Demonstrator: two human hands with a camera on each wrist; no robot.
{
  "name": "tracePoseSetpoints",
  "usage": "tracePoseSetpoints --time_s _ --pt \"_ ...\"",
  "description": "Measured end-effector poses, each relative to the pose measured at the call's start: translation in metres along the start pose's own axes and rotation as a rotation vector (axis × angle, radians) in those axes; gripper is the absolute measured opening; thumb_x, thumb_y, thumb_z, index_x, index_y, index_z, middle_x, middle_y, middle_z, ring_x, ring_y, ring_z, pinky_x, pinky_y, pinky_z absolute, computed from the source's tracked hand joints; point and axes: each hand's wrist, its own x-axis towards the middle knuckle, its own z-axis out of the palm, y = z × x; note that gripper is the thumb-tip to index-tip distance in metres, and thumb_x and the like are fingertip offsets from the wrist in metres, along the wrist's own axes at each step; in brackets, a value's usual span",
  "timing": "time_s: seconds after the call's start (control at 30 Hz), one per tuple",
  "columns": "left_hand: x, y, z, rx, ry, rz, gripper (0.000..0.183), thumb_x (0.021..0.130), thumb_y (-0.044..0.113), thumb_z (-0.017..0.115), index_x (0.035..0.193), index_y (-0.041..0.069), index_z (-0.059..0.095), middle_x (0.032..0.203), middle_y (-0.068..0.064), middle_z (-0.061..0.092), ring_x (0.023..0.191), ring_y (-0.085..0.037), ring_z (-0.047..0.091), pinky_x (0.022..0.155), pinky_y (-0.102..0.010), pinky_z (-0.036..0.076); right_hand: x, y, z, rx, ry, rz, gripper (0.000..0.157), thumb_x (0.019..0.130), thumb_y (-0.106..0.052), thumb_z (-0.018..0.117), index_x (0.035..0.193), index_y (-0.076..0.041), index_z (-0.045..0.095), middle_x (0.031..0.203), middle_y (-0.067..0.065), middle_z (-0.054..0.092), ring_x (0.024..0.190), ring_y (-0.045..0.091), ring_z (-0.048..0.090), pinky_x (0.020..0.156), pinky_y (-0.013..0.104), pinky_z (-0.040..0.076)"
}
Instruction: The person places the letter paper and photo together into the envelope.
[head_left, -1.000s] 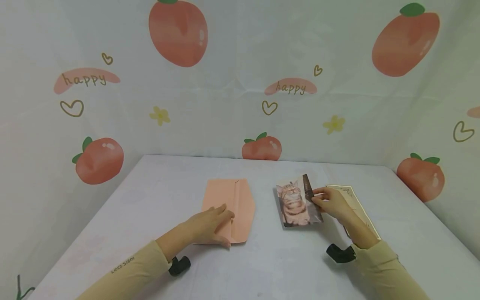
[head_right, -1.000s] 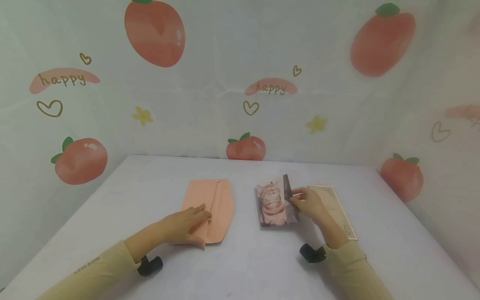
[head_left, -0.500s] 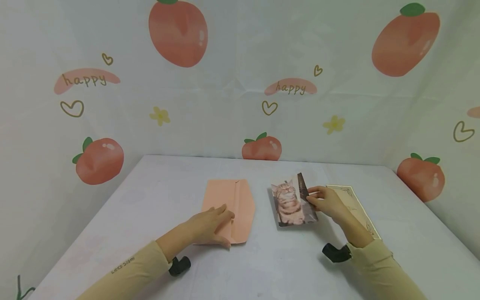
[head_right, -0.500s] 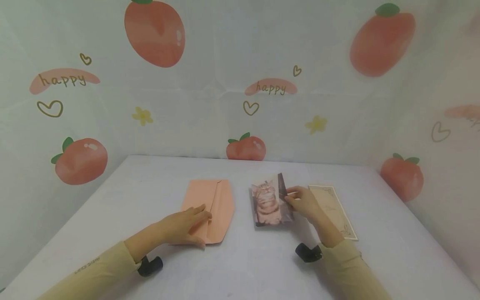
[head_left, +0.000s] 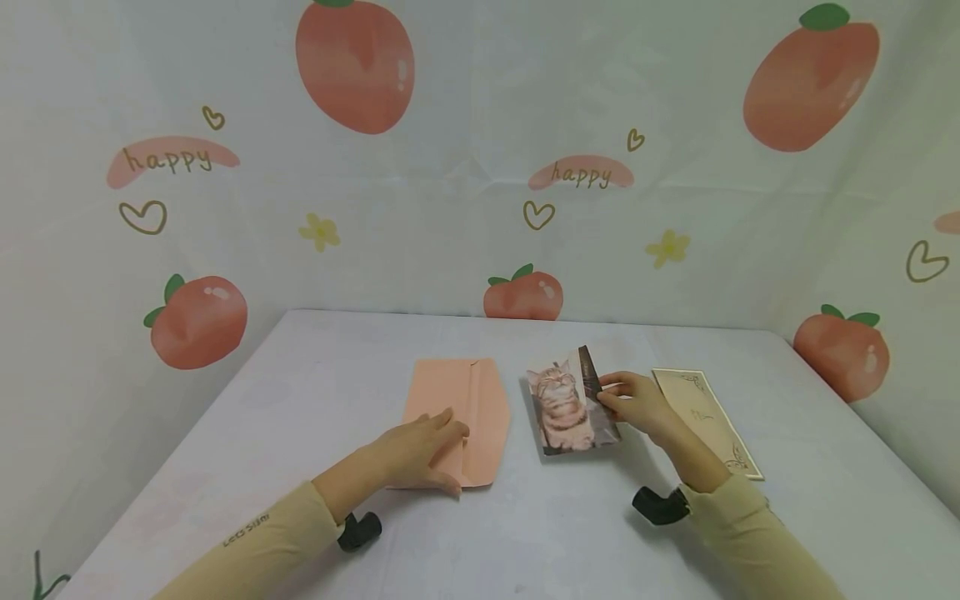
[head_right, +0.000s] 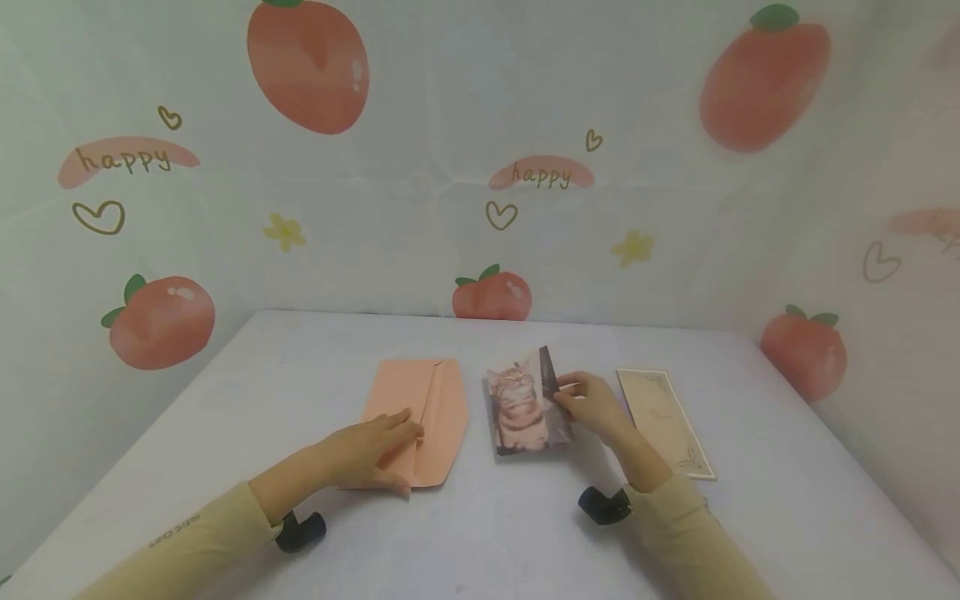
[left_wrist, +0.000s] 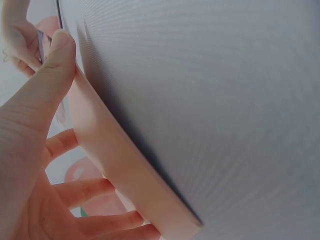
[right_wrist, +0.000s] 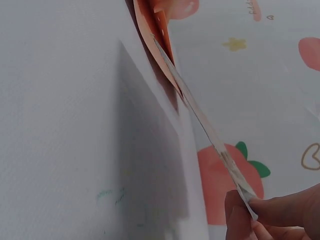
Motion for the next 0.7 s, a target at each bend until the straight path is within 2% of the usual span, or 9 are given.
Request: tracePoseSetpoints --time_s 0.4,0.7 --pt "0.000 0.000 0.000 0.002 0.003 0.000 0.069 0.072 0.056 0.069 0.124 0.019 0.045 0.145 -0.024 0.037 0.123 -0.054 0.043 0.093 -0.060 0.044 0.005 -0.007 0.008 0.007 -0.005 -0.044 0.033 0.091 -0.005 0.055 0.119 0.012 0.050 0.099 0.025 0.064 0.078 0.010 0.058 0.066 0.024 0.055" --pt "0.000 0.000 0.000 0.008 -0.006 -0.008 0.070 0.073 0.056 0.069 0.126 0.019 0.044 0.146 -0.024 0.036 0.124 -0.054 0.041 0.095 -0.060 0.043 0.009 -0.012 0.017 0.025 -0.018 -0.015 0.034 0.092 -0.006 0.056 0.121 0.009 0.050 0.102 0.023 0.063 0.081 0.012 0.058 0.070 0.028 0.056"
